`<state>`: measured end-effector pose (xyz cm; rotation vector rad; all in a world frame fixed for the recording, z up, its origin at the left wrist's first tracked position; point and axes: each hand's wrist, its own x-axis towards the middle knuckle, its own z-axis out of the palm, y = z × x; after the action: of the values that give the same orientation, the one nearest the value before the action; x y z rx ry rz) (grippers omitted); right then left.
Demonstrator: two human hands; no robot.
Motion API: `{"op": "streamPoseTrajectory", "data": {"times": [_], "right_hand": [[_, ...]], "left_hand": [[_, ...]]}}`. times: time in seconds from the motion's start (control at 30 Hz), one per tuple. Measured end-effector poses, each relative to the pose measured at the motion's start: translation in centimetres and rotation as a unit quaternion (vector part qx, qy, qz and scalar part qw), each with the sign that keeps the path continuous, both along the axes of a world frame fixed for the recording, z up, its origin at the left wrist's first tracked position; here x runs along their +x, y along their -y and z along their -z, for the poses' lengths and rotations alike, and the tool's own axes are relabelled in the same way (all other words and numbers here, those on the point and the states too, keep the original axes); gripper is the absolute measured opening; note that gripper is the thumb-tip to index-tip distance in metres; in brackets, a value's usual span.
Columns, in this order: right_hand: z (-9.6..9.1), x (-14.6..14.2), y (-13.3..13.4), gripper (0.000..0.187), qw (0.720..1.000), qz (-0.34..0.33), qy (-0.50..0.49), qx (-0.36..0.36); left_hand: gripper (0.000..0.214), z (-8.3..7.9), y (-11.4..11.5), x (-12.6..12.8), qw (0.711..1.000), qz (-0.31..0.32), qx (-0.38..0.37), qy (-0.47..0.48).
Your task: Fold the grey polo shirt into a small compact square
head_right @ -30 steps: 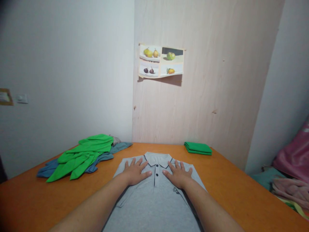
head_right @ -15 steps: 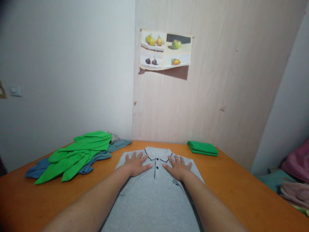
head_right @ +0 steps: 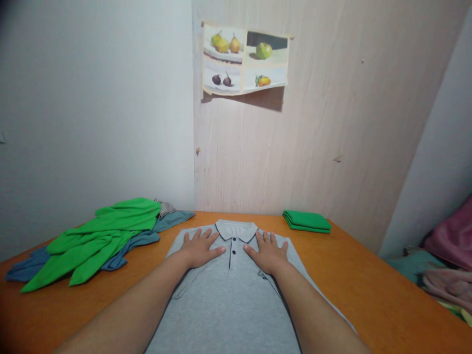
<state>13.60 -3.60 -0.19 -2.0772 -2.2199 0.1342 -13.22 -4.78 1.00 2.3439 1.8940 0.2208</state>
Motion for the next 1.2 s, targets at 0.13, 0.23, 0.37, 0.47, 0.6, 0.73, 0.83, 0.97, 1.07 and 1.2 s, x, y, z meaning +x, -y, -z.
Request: {"op": "streamPoseTrajectory", "data": {"times": [0.13,0.23,0.37,0.47,0.6,0.73,0.83,0.97,1.07,1.2], "right_hand": [[0.0,0.2,-0.1,0.096,1.000,0.028,0.003,0.003],[0.0,0.3,-0.4,0.094,0.999,0.035,0.009,-0.030],[0.2,0.4,-0.7,0.093,0.999,0.038,0.011,-0.028],[0.1,0.4,-0.7,0.092,0.999,0.040,0.010,-0.019],[-0.2,-0.1,-0.4,0.090,0.999,0.031,0.006,0.004],[0.2,-0.8,0.0,0.094,1.000,0.016,0.003,-0.012],[0.7,-1.1,0.2,0.096,0.999,0.018,0.003,-0.026],[1.0,-1.0,0.1,0.096,1.000,0.016,0.003,-0.020],[1.2,-0.9,0.0,0.095,1.000,0.019,0.008,-0.020],[1.4,-1.0,-0.2,0.094,1.000,0.019,0.011,-0.019]], "left_hand": [[0.087,0.2,-0.3,-0.1,0.999,-0.022,0.030,-0.008],[0.087,0.2,-0.4,-0.2,0.999,-0.040,0.014,-0.023],[0.086,0.1,-0.3,-0.2,0.999,-0.042,0.006,-0.025],[0.084,0.1,-0.3,-0.1,0.999,-0.043,0.010,-0.019],[0.083,0.1,-0.3,-0.2,0.998,-0.053,0.022,-0.011],[0.084,0.2,-0.2,-0.2,0.999,-0.051,0.012,-0.015],[0.084,0.4,-0.2,-0.1,0.999,-0.050,0.009,-0.019],[0.083,0.8,-0.4,-0.1,0.998,-0.051,0.023,-0.019],[0.083,1.0,-0.4,-0.1,0.998,-0.049,0.042,-0.017],[0.082,0.7,0.1,0.3,0.996,-0.062,0.063,-0.024]]}}
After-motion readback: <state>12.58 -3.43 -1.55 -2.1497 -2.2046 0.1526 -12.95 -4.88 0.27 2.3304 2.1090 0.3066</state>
